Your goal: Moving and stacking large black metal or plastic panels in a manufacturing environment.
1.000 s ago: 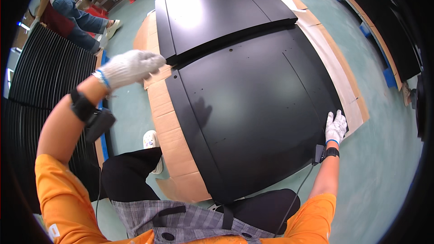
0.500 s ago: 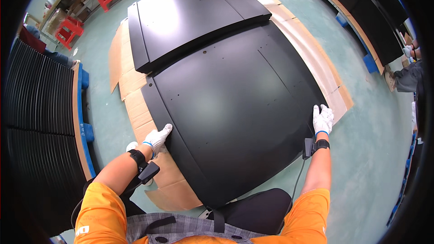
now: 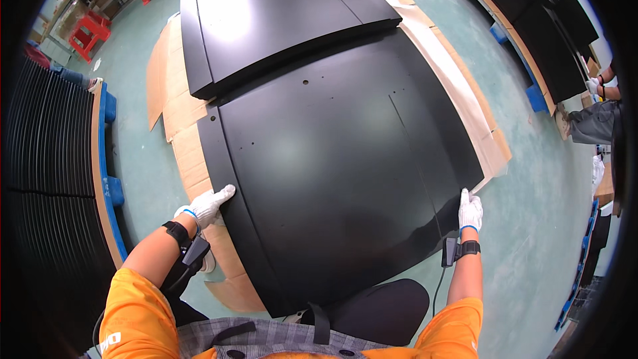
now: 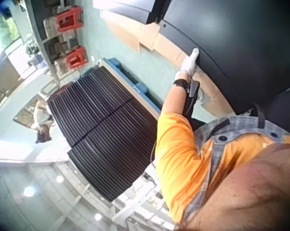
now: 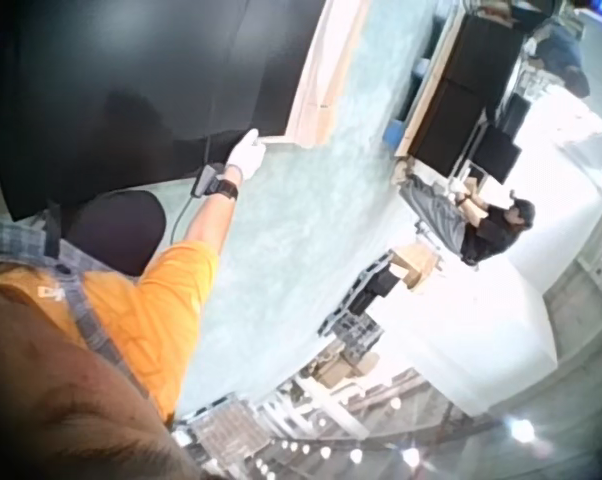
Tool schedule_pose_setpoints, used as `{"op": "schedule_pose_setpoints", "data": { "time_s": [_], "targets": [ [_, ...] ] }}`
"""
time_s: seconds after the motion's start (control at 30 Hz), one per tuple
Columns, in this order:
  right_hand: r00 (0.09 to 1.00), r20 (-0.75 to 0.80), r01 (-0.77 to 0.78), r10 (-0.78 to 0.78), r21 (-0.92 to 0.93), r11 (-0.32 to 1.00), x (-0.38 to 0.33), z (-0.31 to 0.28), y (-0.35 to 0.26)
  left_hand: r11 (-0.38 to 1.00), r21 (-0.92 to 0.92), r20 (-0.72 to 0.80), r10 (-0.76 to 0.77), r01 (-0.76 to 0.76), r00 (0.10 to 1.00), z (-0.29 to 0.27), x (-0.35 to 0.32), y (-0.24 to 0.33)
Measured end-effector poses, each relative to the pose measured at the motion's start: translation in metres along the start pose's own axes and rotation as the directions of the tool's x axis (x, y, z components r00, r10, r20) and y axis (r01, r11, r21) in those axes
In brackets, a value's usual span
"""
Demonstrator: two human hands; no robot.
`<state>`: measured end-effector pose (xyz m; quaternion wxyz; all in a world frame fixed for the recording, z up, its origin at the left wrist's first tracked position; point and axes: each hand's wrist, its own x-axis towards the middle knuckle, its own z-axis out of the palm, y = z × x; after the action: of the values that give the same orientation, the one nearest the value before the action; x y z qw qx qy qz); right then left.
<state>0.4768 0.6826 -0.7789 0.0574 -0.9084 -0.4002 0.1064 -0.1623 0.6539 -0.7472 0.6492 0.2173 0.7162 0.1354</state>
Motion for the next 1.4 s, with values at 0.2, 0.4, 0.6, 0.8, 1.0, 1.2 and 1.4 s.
{"op": "schedule_pose_setpoints", "data": {
  "time_s": [0.2, 0.4, 0.6, 0.8, 1.0, 1.2, 1.4],
  "targets": [
    [0.986, 0.143, -0.077, 0.08, -0.024, 0.997, -0.005, 0.005, 0.002, 0.987, -0.146, -0.223, 0.029, -0.062, 0.974, -0.001, 0.028, -0.018],
    [0.974, 0.212, 0.071, -0.074, 0.021, 0.997, -0.016, 0.003, 0.009, 1.0, -0.011, -0.336, -0.027, 0.024, 0.941, 0.005, 0.02, -0.004],
    [0.984, 0.069, -0.174, 0.162, 0.255, 0.951, -0.079, -0.025, 0.016, 0.991, 0.02, -0.303, -0.12, 0.133, 0.945, -0.006, -0.018, 0.028],
    [0.954, 0.101, -0.299, 0.281, 0.38, 0.875, -0.132, -0.146, 0.027, 0.955, -0.204, -0.18, -0.252, 0.214, 0.951, -0.004, -0.073, 0.044],
    [0.982, -0.099, -0.113, 0.161, 0.37, 0.922, -0.154, -0.289, 0.023, 0.924, -0.374, -0.168, -0.144, 0.072, 0.975, -0.012, -0.176, 0.108],
    [0.993, 0.065, -0.119, 0.1, 0.596, 0.794, -0.188, -0.4, -0.029, 0.976, -0.065, -0.344, 0.171, -0.206, 0.923, -0.065, -0.375, 0.182],
    [0.996, -0.091, 0.077, -0.021, 0.668, 0.741, -0.29, -0.451, -0.076, 0.966, 0.133, -0.462, 0.258, -0.221, 0.849, -0.109, -0.595, 0.08]
  ]
}}
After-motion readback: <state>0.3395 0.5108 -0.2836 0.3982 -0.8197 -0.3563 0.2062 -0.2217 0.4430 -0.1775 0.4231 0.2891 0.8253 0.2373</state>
